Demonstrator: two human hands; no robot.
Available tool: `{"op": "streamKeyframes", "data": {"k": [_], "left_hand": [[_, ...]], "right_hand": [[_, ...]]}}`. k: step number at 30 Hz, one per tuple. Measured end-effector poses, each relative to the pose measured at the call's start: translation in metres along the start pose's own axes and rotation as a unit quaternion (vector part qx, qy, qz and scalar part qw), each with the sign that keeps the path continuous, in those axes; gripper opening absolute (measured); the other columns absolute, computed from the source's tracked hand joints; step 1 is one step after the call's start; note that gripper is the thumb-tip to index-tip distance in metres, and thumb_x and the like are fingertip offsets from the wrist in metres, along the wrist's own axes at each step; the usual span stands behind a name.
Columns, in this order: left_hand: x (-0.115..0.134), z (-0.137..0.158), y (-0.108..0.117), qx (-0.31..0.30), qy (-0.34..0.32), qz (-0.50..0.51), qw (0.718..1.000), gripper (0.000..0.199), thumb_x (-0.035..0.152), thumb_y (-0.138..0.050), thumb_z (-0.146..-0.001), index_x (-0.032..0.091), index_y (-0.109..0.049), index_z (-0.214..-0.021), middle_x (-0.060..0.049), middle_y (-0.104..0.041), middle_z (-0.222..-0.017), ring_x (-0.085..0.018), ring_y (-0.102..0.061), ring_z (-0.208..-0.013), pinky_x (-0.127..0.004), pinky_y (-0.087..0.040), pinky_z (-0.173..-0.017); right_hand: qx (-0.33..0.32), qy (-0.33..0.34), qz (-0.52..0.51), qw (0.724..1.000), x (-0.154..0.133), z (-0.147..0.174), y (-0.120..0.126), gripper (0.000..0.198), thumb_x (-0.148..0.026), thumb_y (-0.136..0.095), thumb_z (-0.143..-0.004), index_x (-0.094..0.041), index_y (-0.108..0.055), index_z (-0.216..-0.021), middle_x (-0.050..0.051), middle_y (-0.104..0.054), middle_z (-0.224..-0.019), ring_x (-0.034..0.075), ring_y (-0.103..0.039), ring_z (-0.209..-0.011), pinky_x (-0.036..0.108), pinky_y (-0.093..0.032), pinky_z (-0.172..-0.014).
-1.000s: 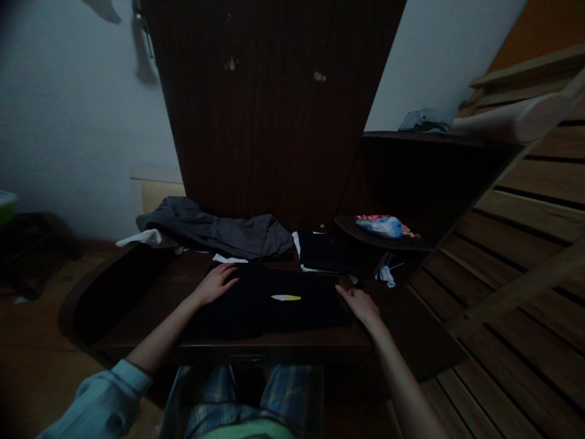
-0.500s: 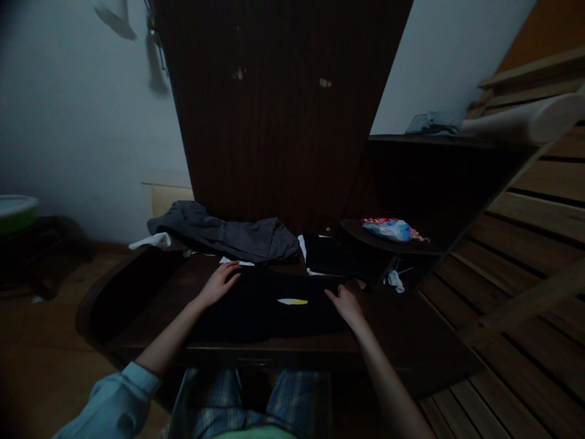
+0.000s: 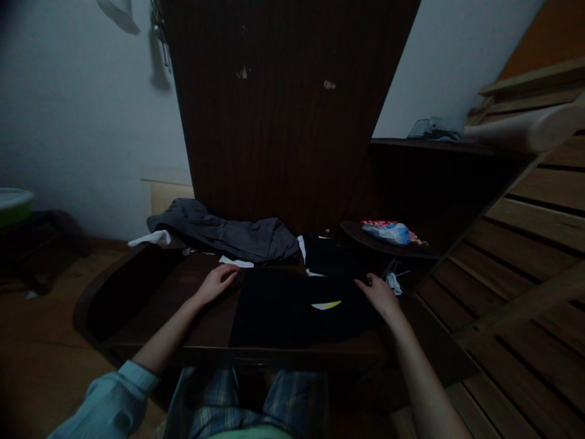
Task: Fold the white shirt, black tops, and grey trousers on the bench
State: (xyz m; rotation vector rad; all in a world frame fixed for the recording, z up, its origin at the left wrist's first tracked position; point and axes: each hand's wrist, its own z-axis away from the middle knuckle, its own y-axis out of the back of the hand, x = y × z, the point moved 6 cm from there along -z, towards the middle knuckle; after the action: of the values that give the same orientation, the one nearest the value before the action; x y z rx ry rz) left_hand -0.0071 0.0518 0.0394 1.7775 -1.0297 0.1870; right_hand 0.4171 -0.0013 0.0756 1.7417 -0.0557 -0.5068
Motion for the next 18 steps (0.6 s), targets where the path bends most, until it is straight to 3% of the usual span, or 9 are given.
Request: {"op": "streamKeyframes", "data": {"k": [5,8,14,18], "left_hand": [[0.005,0.003,-0.020,-0.108,-0.044,0.046,0.992,0.027,0.033,-0.045,-0.081,0.018,-0.065,-0.089,-0.006,-0.064,-0.103,-0.019,-0.055,-0.100,-0.032,-0.040,-0.091],[0.004,0.003,-0.025,-0.133,-0.039,0.047,0.989,0.026,0.032,-0.048,-0.079,0.017,-0.066,-0.090,-0.007,-0.064,-0.104,-0.019,-0.055,-0.100,-0.032,-0.040,-0.091],[0.004,0.002,-0.025,-0.135,-0.035,0.059,0.989,0.022,0.026,-0.050,-0.077,0.018,-0.067,-0.089,-0.006,-0.064,-0.102,-0.018,-0.056,-0.098,-0.032,-0.040,-0.090],[-0.003,0.002,-0.027,-0.131,-0.008,0.062,0.989,0.020,0.021,-0.048,-0.075,0.016,-0.066,-0.082,-0.006,-0.066,-0.094,-0.020,-0.057,-0.094,-0.032,-0.041,-0.087]], "right_hand": [[0.008,0.091,0.078,0.993,-0.086,0.015,0.039,0.020,-0.034,-0.048,-0.077,-0.017,-0.057,-0.083,0.009,-0.064,-0.080,0.022,-0.060,-0.076,0.025,-0.037,-0.058],[0.004,0.157,0.092,0.983,-0.151,0.033,0.041,0.018,-0.029,-0.049,-0.077,-0.017,-0.056,-0.088,0.009,-0.064,-0.082,0.021,-0.061,-0.077,0.025,-0.038,-0.059],[-0.072,0.283,0.106,0.951,-0.266,0.083,-0.018,0.025,-0.014,-0.052,-0.073,-0.011,-0.055,-0.098,0.015,-0.065,-0.091,0.025,-0.062,-0.085,0.028,-0.043,-0.064],[-0.104,0.324,0.041,0.940,-0.296,0.118,-0.054,0.027,-0.024,-0.050,-0.078,-0.011,-0.054,-0.102,0.015,-0.065,-0.091,0.025,-0.062,-0.084,0.031,-0.045,-0.065]]}}
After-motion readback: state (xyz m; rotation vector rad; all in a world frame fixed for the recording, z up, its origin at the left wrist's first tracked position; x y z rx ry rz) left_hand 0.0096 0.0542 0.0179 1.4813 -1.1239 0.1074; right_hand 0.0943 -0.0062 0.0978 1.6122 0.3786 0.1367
